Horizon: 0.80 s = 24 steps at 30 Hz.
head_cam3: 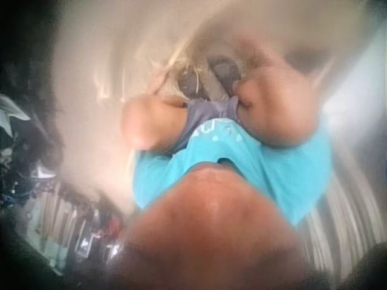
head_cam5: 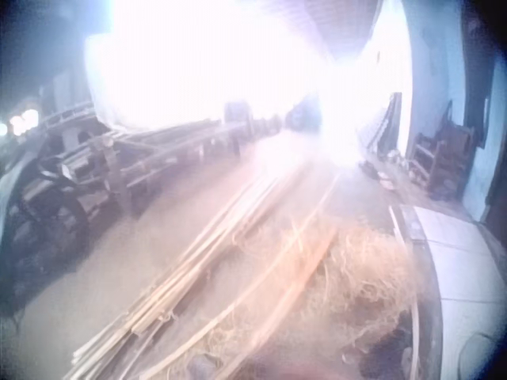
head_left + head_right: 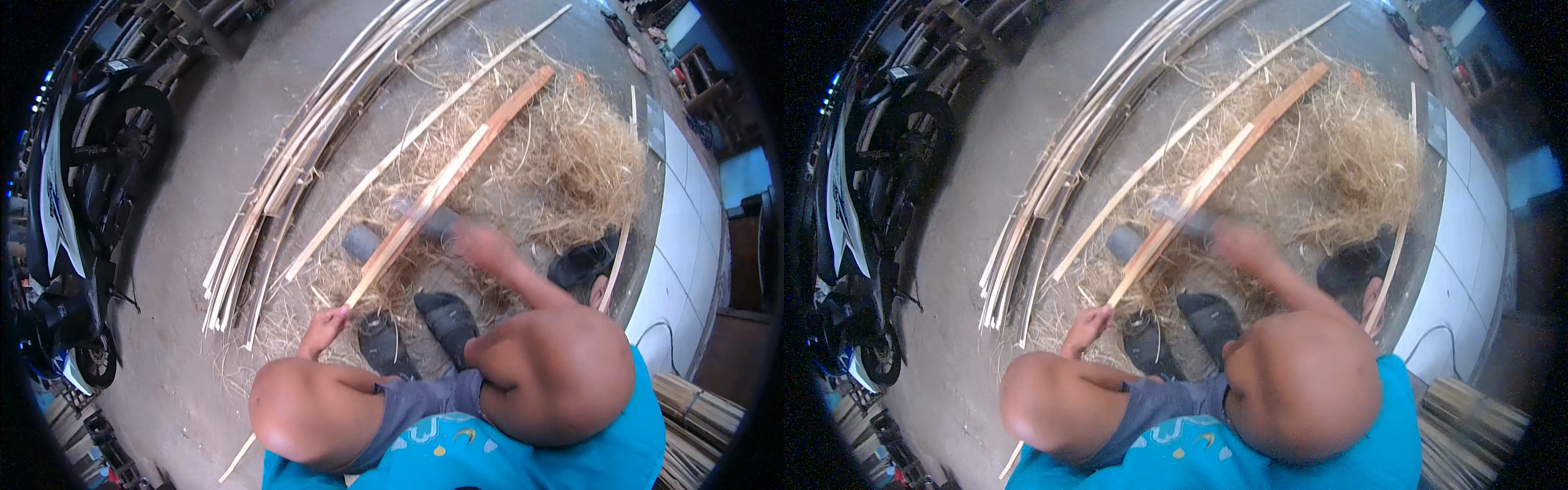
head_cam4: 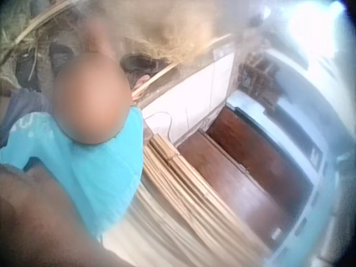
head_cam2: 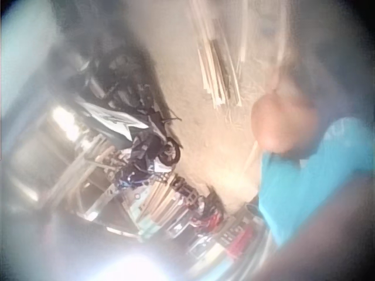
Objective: The person sits on the floor and uses a machete to split long bamboo strips into thinner pieces. They repeatedly position each strip, strike it with the machete, and separate the resulting slats, placing finished pieces aside.
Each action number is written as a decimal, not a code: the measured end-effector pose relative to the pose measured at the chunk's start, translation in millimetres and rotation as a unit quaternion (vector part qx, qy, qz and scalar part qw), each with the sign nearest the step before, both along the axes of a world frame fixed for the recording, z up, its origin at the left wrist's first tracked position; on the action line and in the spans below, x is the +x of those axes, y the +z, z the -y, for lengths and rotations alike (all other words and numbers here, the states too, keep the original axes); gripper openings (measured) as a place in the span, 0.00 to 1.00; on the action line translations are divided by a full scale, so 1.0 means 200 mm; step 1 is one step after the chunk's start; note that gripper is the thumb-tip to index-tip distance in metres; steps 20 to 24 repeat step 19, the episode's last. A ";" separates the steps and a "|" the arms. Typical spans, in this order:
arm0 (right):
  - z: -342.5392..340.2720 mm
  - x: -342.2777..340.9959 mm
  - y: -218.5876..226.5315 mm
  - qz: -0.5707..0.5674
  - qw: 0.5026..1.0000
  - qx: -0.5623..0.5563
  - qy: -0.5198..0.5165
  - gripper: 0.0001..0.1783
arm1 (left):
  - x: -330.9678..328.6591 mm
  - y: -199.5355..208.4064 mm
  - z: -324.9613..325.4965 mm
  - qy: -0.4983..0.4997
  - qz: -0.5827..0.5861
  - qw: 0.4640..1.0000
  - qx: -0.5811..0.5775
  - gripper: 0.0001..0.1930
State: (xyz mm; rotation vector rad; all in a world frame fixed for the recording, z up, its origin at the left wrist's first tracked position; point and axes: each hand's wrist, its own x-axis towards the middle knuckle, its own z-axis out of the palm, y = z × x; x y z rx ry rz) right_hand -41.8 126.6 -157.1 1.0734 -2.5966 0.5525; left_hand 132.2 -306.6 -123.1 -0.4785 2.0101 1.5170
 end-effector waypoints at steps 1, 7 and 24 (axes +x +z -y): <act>-0.06 0.01 0.04 0.124 0.988 0.019 -0.090 0.29 | 0.14 -0.02 0.07 0.004 0.034 0.999 -0.006 0.23; 0.02 -0.03 0.15 0.230 0.967 -0.008 -0.107 0.26 | 0.02 0.07 -0.03 0.035 0.022 0.998 0.050 0.22; 0.01 0.03 0.11 0.152 0.984 0.091 -0.023 0.22 | 0.22 0.06 0.21 0.050 0.062 0.997 0.001 0.20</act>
